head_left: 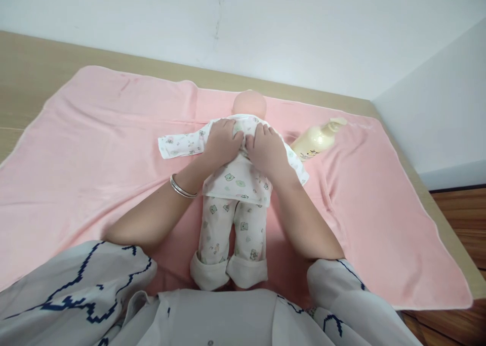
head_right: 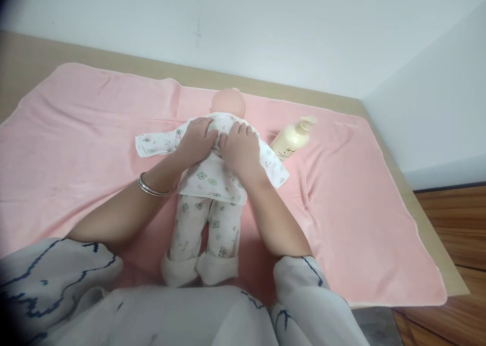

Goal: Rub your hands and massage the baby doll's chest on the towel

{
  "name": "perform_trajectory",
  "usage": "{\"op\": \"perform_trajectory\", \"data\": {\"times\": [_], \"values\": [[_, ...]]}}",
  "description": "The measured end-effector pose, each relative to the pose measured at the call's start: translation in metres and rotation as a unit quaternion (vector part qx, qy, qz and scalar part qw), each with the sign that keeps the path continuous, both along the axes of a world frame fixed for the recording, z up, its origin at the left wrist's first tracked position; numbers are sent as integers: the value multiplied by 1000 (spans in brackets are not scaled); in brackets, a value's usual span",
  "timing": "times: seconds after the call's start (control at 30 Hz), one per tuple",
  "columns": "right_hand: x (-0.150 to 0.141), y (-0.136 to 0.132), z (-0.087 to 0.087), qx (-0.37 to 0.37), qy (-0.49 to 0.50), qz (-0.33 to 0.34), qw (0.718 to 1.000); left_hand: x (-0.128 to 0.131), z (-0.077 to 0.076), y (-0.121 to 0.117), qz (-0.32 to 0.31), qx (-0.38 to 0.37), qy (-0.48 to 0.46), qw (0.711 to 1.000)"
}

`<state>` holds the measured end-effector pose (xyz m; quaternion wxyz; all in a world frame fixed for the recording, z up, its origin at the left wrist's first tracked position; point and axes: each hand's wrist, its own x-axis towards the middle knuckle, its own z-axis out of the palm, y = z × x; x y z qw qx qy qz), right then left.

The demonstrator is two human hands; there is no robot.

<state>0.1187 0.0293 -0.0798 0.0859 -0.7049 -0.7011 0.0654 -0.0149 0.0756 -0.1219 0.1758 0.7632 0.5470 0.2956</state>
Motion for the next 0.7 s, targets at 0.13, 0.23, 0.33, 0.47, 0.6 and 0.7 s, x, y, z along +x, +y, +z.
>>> {"op": "perform_trajectory", "data": {"times": [0.13, 0.23, 0.33, 0.47, 0.6, 0.7], "values": [[-21, -17, 6, 11, -15, -1, 1000, -3, -5, 7, -9, -11, -2, 1000], [-19, -16, 5, 16, 31, 12, 999, -2, -8, 8, 0, -1, -3, 1000], [-9, -7, 1, 9, 68, 22, 997, -1, -11, 7, 9, 4, -5, 1000], [-2, 3, -5, 9, 93, 28, 995, -3, -11, 7, -1, -1, 3, 1000], [3, 9, -8, 2, 94, 30, 995, -3, -8, 6, -5, 1, 14, 1000], [12, 16, -10, 7, 98, 23, 995, -1, -2, 0, -4, -2, 28, 1000]]}}
